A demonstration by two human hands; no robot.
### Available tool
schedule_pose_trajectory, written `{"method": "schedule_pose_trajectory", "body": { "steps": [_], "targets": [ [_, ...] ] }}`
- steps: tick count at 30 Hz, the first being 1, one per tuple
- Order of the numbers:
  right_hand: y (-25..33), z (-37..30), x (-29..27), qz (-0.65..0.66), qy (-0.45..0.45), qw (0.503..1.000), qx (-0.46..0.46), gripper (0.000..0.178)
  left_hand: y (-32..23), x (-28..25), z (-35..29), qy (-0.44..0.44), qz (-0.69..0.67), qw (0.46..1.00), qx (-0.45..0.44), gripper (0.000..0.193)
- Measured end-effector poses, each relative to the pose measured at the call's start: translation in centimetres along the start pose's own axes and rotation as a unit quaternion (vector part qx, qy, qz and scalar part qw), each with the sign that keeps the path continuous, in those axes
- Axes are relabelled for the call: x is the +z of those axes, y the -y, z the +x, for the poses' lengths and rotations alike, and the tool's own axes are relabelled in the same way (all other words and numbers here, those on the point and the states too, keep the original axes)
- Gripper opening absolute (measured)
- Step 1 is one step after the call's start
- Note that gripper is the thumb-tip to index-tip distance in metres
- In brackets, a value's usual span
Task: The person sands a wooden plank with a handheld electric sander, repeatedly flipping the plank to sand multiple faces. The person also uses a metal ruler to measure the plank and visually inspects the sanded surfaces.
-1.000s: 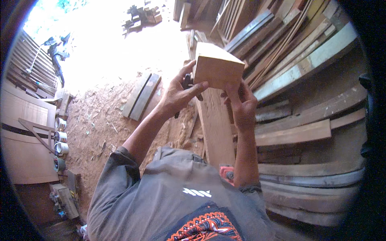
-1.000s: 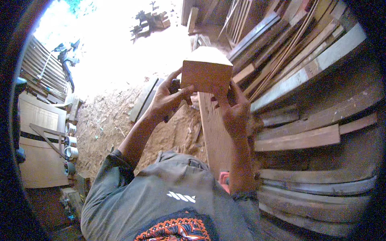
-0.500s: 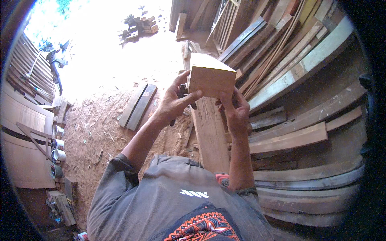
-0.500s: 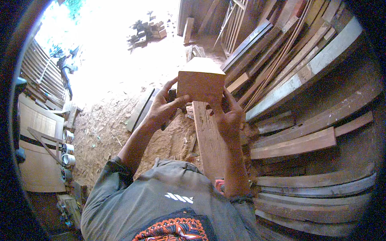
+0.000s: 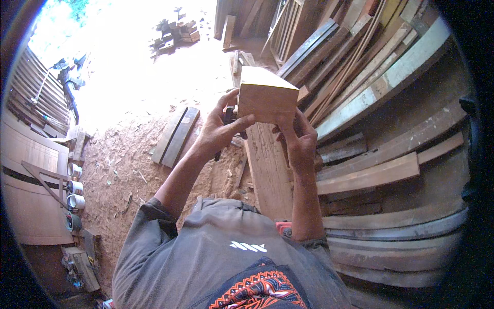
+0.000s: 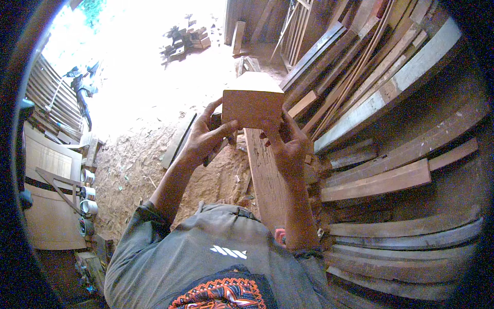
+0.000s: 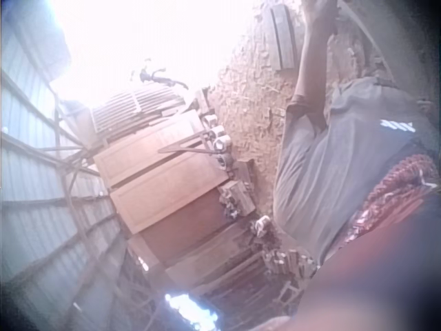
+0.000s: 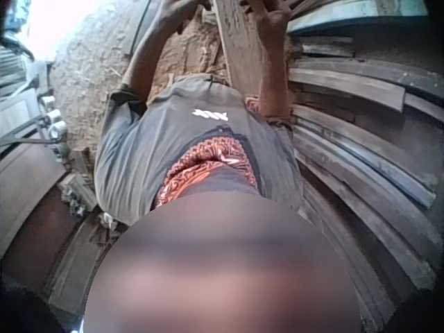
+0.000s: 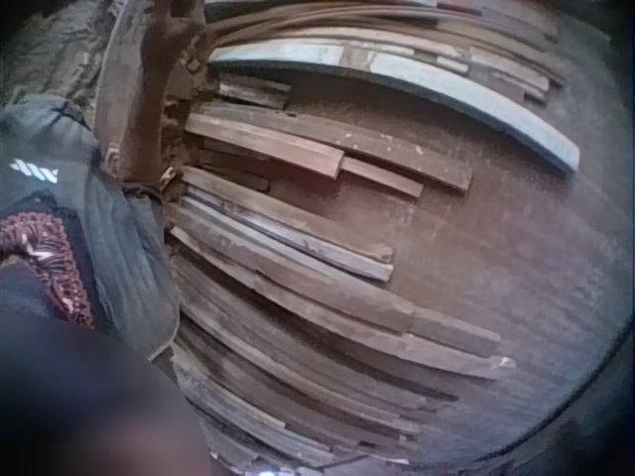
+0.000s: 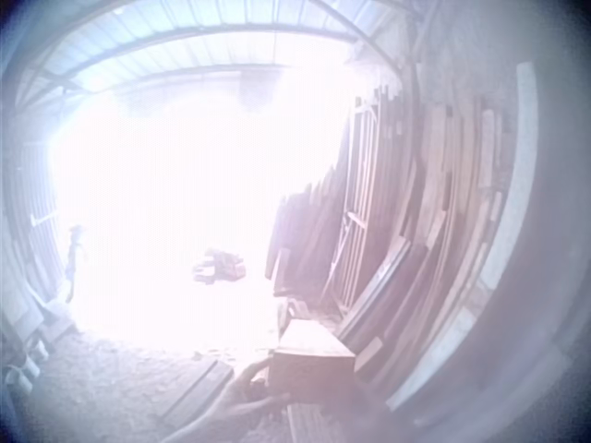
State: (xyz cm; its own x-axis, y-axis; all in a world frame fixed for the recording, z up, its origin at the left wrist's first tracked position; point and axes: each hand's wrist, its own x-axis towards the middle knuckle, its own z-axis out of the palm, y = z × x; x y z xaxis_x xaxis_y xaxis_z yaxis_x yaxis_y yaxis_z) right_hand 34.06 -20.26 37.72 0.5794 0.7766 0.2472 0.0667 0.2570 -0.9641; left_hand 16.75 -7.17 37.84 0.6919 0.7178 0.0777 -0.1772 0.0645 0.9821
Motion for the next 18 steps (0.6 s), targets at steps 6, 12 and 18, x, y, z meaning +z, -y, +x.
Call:
{"method": "schedule_pose_trajectory", "body": {
  "steps": [6, 12, 18],
  "targets": [
    [-2.1, -1.7, -1.1, 0.16, 0.046, 0.975, 0.145, 0.078, 1.5, -1.6, -1.3, 0.046, 0.078, 0.994, -0.053, 0.092],
    [-11.1, -8.6, -4.1, 0.095, -0.027, 0.936, 0.339, 0.084, 9.1, -4.3, -6.8, 0.147, 0.145, 0.951, -0.232, 0.079],
    [-10.5, -15.4, -7.1, -0.311, -0.091, 0.935, 0.147, 0.097, 15.4, -3.0, -4.8, 0.099, 0.092, 0.963, -0.231, 0.081]
  ]
}}
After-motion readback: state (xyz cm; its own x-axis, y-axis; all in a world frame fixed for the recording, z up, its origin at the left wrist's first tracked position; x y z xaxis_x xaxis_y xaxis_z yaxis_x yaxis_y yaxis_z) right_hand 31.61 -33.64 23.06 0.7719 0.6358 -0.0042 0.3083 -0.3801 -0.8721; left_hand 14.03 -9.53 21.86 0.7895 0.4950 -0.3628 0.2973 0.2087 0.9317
